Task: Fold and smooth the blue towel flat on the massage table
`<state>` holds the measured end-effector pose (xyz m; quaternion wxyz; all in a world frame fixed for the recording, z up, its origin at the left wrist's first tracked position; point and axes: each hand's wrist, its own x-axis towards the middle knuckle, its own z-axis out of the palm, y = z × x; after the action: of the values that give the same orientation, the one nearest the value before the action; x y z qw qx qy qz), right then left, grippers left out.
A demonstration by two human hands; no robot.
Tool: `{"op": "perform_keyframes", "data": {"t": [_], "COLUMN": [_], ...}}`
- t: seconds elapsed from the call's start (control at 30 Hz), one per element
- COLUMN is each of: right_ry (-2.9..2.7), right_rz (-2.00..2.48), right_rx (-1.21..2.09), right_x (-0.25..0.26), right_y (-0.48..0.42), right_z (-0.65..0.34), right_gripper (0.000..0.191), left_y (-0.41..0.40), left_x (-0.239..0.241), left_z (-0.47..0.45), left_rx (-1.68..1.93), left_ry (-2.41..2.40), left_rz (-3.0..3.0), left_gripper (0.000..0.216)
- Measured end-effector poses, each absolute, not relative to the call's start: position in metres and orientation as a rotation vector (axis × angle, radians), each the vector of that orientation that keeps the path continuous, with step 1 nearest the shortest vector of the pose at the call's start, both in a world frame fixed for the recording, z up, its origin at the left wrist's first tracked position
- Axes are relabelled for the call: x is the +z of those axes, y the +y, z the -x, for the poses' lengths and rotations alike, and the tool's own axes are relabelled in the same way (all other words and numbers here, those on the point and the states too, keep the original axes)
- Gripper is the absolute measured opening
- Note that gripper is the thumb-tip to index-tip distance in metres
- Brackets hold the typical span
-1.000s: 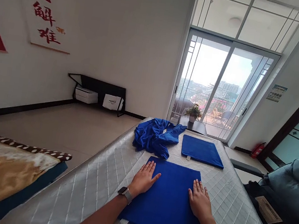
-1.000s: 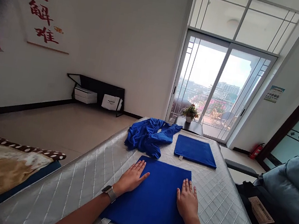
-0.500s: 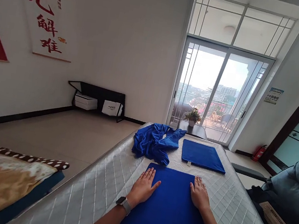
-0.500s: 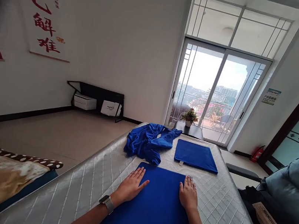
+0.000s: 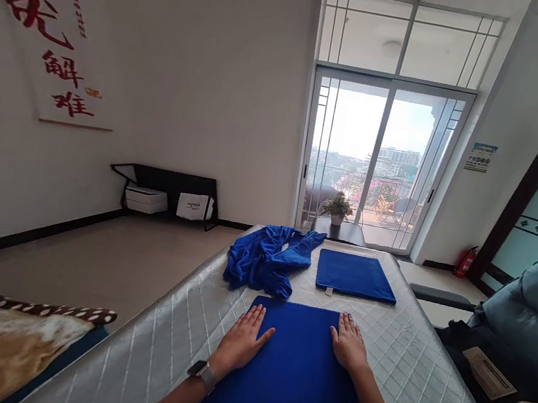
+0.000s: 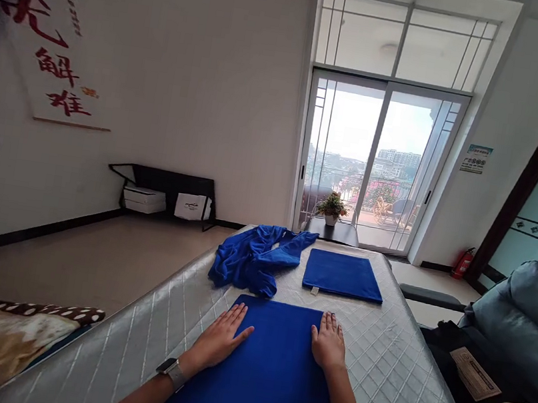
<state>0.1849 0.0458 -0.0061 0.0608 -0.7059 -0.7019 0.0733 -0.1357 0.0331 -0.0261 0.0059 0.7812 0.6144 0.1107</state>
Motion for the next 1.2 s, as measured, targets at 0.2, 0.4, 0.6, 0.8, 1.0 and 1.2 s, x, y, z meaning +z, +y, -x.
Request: {"op": "perform_keyframes", "data": {"t": [0.2, 0.4, 0.6, 0.8, 1.0, 1.2], "right_ry": [-2.114, -2.109, -2.187, -2.148, -2.095, -2.109], "right_rz": [2.104, 2.091, 2.071, 2.066, 2.061, 2.065], "right_rx": [0.207, 0.180, 0.138, 0.152, 0.201, 0.206], "right_x": [-0.008, -0.008, -0.013, -0.013, -0.011, -0.012], "right_y": [0.044, 0.043, 0.041, 0.044, 0.043, 0.044], "right_z": [-0.186, -0.186, -0.191, -0.189, -0.187, -0.188], "right_gripper": [0.069, 0.069, 0.065, 0.066, 0.069, 0.069], "left_y": [0.043, 0.053, 0.055, 0.062, 0.069, 0.076], "left_x": [-0.011, -0.004, -0.013, -0.019, -0.018, -0.028], "left_z": [0.125, 0.034, -0.057, -0.033, 0.039, 0.106], "left_rx": [0.263, 0.437, 0.612, 0.504, 0.414, 0.402], "left_ry": [1.982, 1.561, 1.289, 1.484, 1.657, 1.800], "left_rz": [-2.486, -2.722, -2.736, -2.636, -2.576, -2.532], "left_gripper": [0.094, 0.073, 0.065, 0.073, 0.077, 0.079]}}
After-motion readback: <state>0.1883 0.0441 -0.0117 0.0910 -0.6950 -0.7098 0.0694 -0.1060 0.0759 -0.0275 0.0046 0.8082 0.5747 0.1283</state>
